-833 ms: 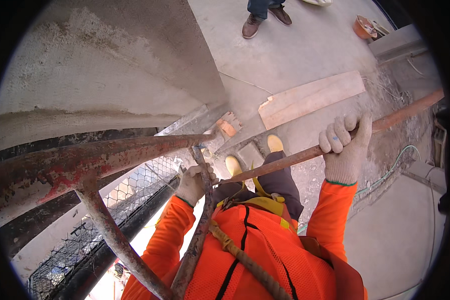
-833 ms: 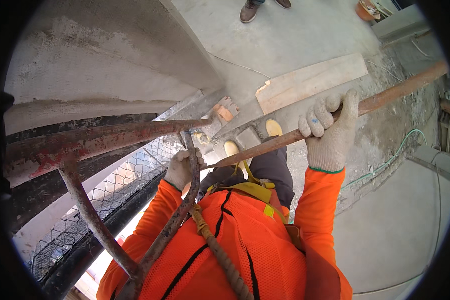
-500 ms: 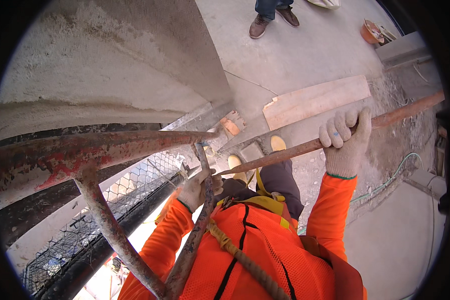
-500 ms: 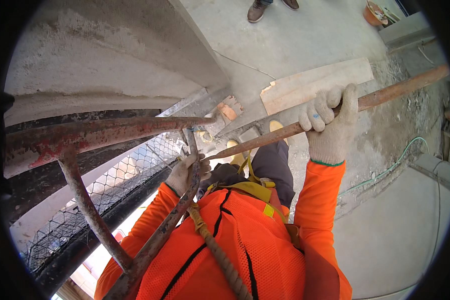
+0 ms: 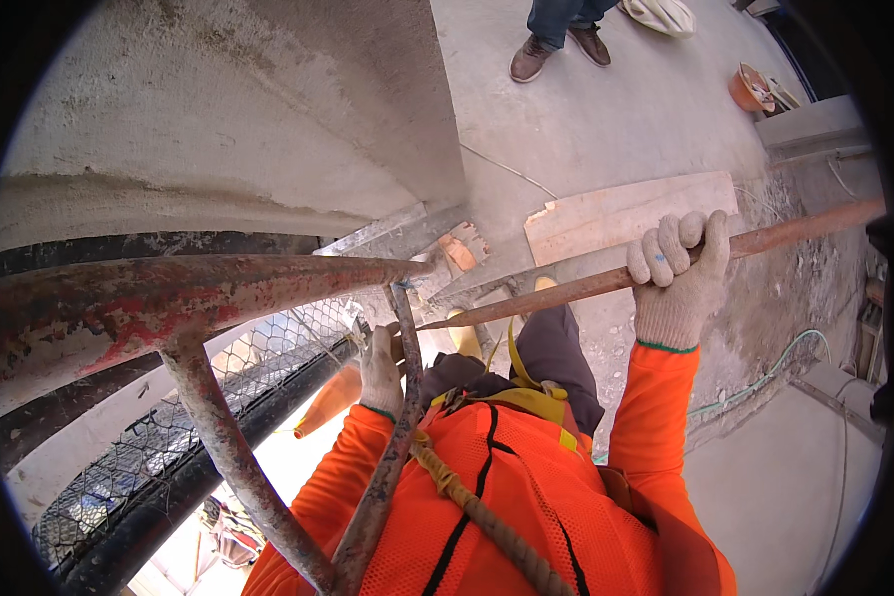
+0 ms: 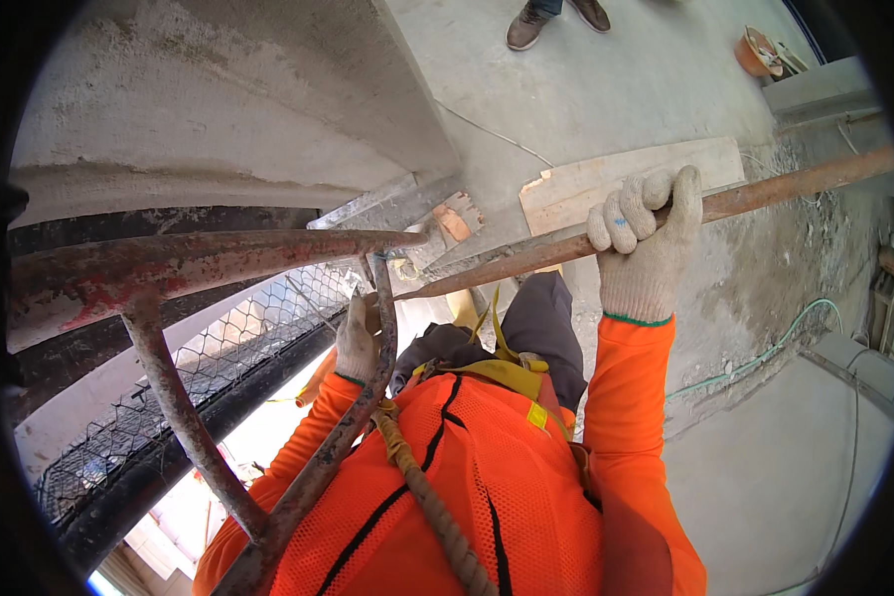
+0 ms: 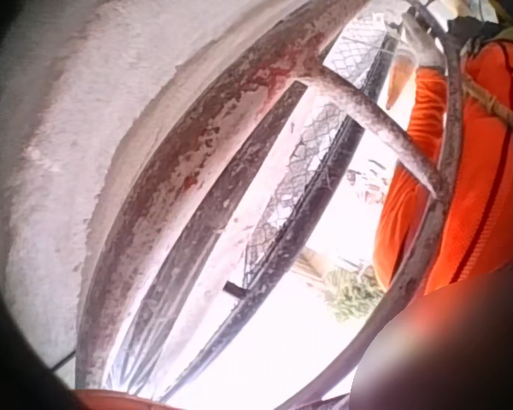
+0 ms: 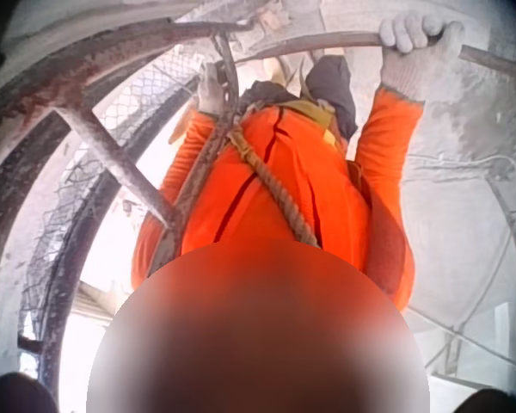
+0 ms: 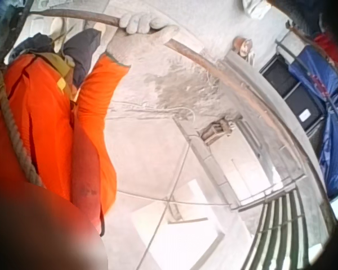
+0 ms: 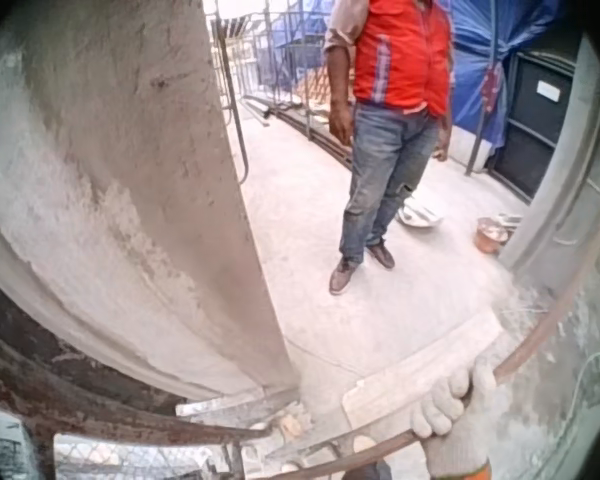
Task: The person removes a long metal rod from a vertical concrete column, then positions and secures it horizontally between two columns as part of a scaffolding structure. The person uses both hands to lift, align, and insert the rod into brackets on the columns.
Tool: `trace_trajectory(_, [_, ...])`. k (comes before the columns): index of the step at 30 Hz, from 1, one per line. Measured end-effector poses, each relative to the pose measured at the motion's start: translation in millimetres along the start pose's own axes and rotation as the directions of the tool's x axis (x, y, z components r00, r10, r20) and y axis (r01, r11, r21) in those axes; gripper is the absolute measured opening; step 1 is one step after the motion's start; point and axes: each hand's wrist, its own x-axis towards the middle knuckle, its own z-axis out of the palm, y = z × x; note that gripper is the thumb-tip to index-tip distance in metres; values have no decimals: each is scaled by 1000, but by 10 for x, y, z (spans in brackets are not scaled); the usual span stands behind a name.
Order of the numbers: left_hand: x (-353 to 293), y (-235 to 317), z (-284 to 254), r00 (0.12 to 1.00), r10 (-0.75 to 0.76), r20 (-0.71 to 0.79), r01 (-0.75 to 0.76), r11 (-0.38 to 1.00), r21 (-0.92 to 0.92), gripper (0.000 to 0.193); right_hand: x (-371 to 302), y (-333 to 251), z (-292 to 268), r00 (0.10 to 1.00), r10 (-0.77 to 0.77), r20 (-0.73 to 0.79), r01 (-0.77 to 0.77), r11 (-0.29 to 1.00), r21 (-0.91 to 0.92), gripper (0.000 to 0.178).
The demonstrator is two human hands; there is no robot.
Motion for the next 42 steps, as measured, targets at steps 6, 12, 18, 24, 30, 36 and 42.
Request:
trace_trajectory(6, [276,331,-30,999,0,-37,1,1000,23,55,116,106,-2,997,-24,-67,27,999,40,50])
trace_trajectory(12, [436,382,-79,979,176,103,-194,961,199,28,154,103,125,999,-24,-23,25,999,39,47])
trace_trajectory(18, [357,142,93,833,519,191,-544,704,457,20,149,118,2,1000,14,2,-14,998,67,47])
trace_trajectory(24, [432,103,238,975,208,77,-200,975,-96,12,109,109,-146,989,37,141,-51,994,98,47])
trace_trajectory(30, [417,91,319,883,444,153,-456,733,504,23,183,140,-207,987,36,160,-60,987,150,44])
trace_trajectory(36, [399,118,313,929,352,113,-366,832,417,33,194,146,-159,991,27,131,-44,991,126,42])
trace_trajectory(42, [358,171,314,936,315,156,-348,893,284,33,299,170,-136,980,16,198,-41,992,123,42])
